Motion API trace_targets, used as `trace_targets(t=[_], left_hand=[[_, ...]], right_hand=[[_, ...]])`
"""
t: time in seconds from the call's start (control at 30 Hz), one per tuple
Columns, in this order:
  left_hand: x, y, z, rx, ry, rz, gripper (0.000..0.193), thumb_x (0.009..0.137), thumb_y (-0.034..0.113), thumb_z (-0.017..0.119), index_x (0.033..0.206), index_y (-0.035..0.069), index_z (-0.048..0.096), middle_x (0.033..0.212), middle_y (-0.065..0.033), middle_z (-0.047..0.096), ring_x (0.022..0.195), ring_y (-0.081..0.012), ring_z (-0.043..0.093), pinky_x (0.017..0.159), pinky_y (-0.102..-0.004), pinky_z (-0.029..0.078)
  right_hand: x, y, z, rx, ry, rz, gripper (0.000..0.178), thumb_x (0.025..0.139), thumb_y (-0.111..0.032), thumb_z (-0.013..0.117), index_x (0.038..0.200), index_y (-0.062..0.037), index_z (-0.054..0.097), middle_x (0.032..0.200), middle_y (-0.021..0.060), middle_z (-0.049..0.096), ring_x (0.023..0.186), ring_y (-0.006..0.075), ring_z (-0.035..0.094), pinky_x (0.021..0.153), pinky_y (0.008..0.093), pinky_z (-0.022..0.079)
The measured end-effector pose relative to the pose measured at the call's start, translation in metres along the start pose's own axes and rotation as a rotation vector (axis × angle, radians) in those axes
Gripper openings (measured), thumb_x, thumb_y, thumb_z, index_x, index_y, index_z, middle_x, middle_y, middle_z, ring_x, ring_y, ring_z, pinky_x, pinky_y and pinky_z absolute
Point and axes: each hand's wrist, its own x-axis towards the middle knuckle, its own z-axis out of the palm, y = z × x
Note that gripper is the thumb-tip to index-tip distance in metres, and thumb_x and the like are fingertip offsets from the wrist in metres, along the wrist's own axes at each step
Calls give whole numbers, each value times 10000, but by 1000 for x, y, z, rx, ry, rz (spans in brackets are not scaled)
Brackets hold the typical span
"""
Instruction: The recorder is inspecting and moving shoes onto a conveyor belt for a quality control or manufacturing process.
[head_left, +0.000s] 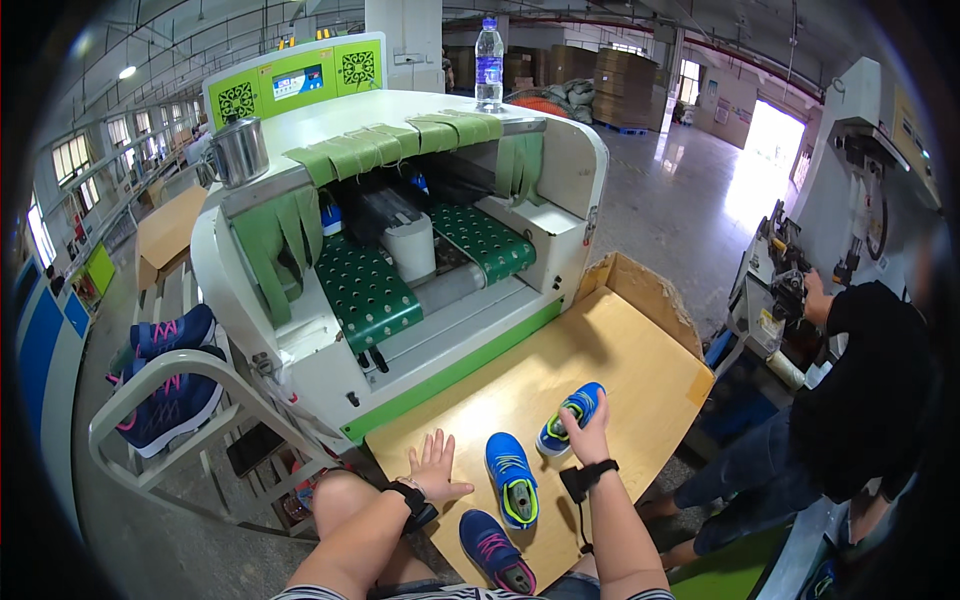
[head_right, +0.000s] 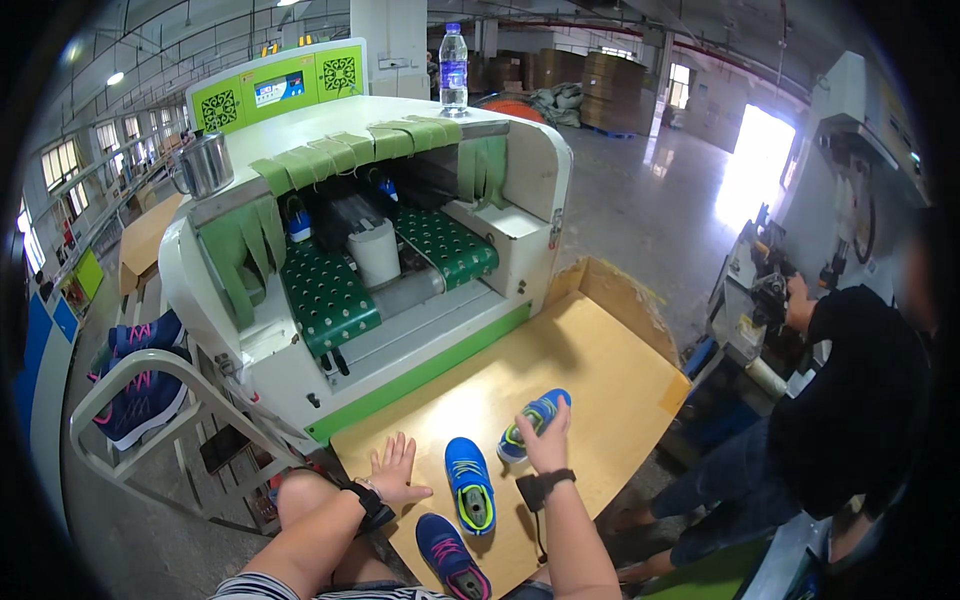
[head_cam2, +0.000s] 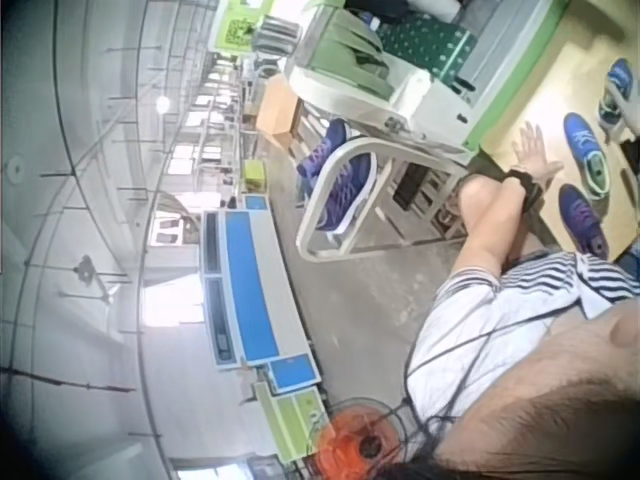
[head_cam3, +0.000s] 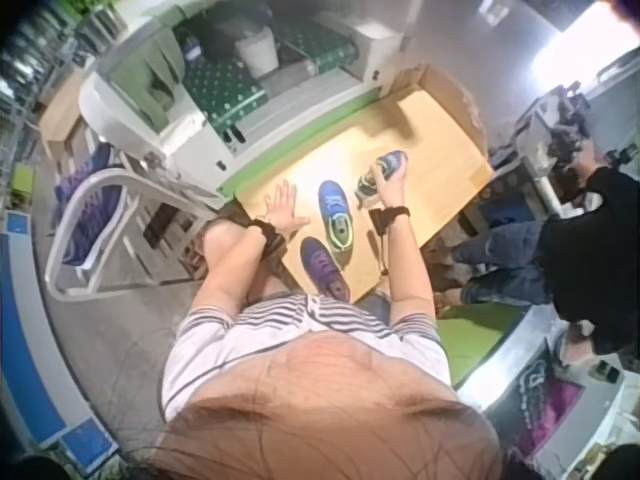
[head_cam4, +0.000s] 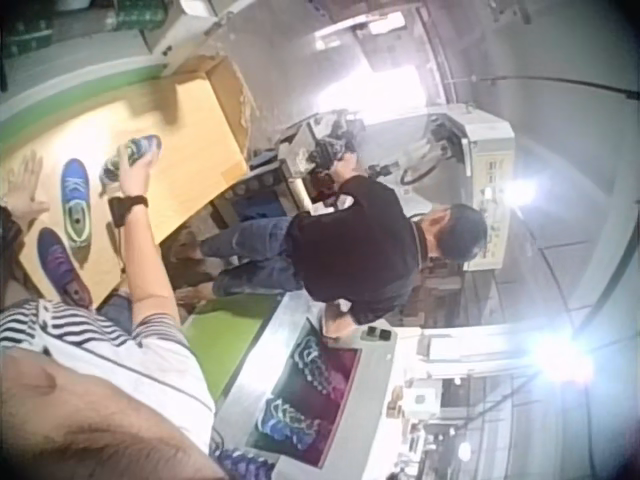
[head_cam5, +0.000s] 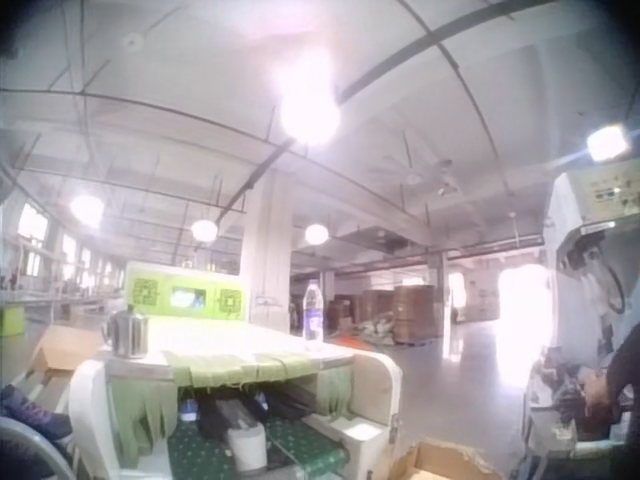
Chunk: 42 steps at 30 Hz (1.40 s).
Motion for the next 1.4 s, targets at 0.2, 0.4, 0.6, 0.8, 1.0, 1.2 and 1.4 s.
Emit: trace_targets(t=[0.2, 0.4, 0.6, 0.8, 1.0, 1.2, 1.4], left_hand=[[-1, 0, 9, -27, -3, 16, 1201, 749, 707, 608, 1540, 49, -11, 1597, -226, -89, 1476, -391, -98, 1109, -659, -4], [-4, 4, 0, -37, 92, -2, 1188, 735, 616, 681, 1531, 23, 30, 1590, -251, -53, 1472, -415, -77, 1114, -662, 14], [0, 10, -12, -61, -4, -18, 1204, 740, 620, 666, 1537, 40, -24, 1596, -226, -96, 1476, -379, -117, 1123, -631, -31], [-2, 6, -8, -50, 30, -12, 1192, 741, 630, 664, 1538, 39, 4, 1597, -232, -73, 1477, -384, -108, 1114, -644, -36], [-7, 6, -1, -77, 29, 1, 1190, 740, 638, 665, 1537, 35, 20, 1594, -243, -64, 1476, -392, -102, 1115, -643, -31], [-5, 5, -3, -53, 37, 0, 1189, 740, 644, 659, 1537, 35, 21, 1593, -244, -70, 1476, -392, -100, 1117, -640, -28], [-5, 4, -3, -37, 58, -6, 1189, 737, 633, 668, 1537, 33, 24, 1595, -241, -49, 1478, -394, -75, 1122, -635, -10]], right_hand=[[-2, 10, -8, -64, -305, 111, 681, 692, -116, 665, 1330, -34, 441, 1301, 249, 440, 1240, 390, 434, 1077, 417, 358], [-83, -37, -26, -111, -666, -87, 641, 755, -41, 588, 1372, -78, 420, 1417, 247, 376, 1358, 401, 343, 1142, 416, 283], [-114, -31, -13, -120, -271, -113, 692, 809, 7, 597, 1438, -24, 311, 1426, 254, 350, 1356, 407, 326, 1146, 429, 258], [-117, -35, -17, -144, -302, -121, 664, 823, -6, 625, 1420, -38, 334, 1384, 282, 380, 1305, 449, 359, 1110, 462, 297], [-135, -34, -35, -185, -361, -159, 629, 809, -8, 630, 1384, -22, 375, 1372, 277, 394, 1293, 443, 377, 1105, 455, 315], [-141, -42, -27, -285, -259, -151, 660, 797, -4, 633, 1397, -27, 358, 1390, 232, 389, 1312, 408, 365, 1117, 444, 296], [-135, -41, -28, -214, -276, -187, 637, 805, -28, 645, 1387, -25, 387, 1363, 248, 407, 1264, 424, 404, 1084, 456, 334]])
